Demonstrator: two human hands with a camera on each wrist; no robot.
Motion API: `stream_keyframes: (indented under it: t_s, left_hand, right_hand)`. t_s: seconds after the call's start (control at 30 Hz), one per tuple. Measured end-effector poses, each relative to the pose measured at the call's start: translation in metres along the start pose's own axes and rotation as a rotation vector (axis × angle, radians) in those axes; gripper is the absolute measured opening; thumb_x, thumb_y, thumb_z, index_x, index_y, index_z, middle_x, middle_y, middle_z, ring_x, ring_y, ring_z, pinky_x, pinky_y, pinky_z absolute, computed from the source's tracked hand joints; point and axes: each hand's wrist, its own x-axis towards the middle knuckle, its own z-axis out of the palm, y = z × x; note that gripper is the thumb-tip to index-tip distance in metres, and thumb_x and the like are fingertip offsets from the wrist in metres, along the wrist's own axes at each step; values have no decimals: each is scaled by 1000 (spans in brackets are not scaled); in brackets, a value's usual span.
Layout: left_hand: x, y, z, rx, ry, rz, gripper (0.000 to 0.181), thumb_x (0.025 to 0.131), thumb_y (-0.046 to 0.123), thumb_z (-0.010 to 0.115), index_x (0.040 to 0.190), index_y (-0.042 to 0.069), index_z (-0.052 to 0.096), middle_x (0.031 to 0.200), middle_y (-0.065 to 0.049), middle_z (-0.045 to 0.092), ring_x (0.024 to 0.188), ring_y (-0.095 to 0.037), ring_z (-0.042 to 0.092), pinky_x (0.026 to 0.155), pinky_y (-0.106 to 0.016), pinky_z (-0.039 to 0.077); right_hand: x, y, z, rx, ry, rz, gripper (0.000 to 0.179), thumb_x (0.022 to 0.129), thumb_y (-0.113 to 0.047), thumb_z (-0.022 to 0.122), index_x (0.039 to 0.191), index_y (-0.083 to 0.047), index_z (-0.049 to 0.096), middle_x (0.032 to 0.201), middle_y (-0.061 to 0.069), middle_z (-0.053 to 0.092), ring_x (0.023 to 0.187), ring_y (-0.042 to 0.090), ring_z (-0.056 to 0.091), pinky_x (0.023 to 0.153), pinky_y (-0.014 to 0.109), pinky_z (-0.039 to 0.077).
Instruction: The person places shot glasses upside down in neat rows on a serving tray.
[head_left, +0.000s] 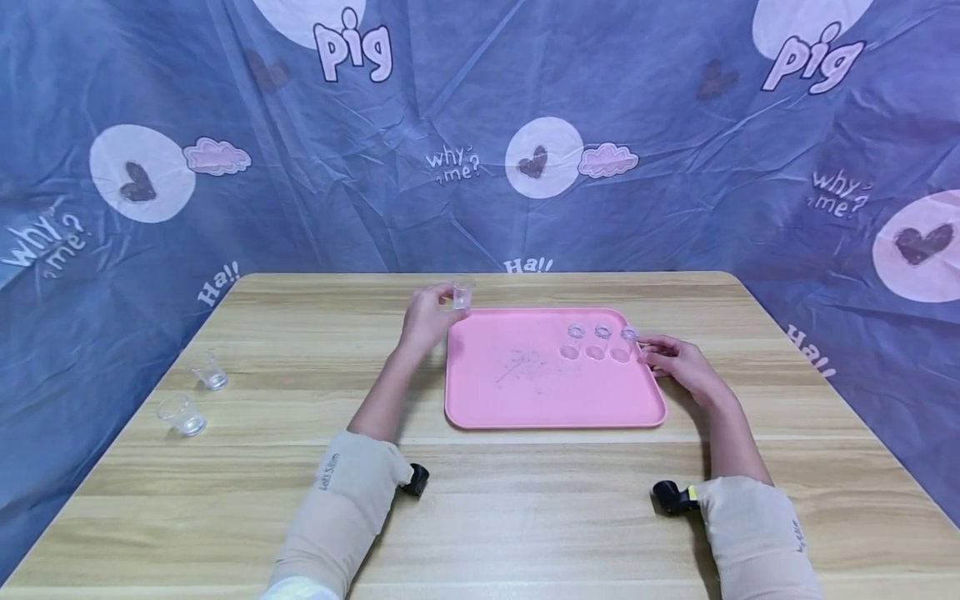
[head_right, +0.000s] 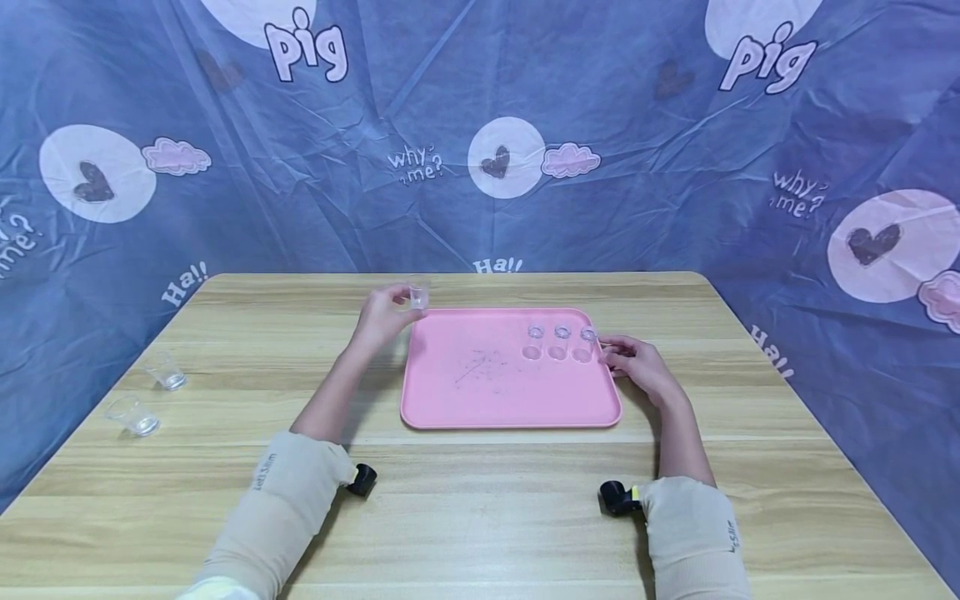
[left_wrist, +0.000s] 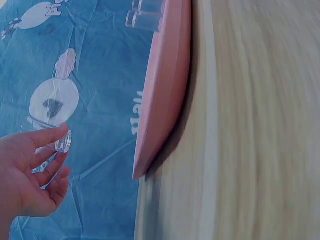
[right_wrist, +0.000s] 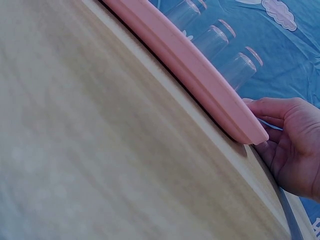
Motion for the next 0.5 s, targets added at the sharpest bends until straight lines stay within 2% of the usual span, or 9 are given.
stream_keyframes:
  t_s: [0.3,0.5]
  left_hand:
    - [1,12,20,-8,-19,-1,33,71,12,76,102,5,68,97,-9,66,96,-26,51,84,-35,39]
    - [3,20,31,20,-63,-22,38,73,15,77,108,5,66,101,-8,64,98,-24,50,84,-34,40]
  right_hand:
    - [0,1,0,20,12,23,46,94,-10,52,131,14,37,93,0,56,75,3,57,67,21,50]
    - [-1,-1,0,9,10,28,48,94,-13,53,131,13,37,95,2,56,76,3,57,67,21,50]
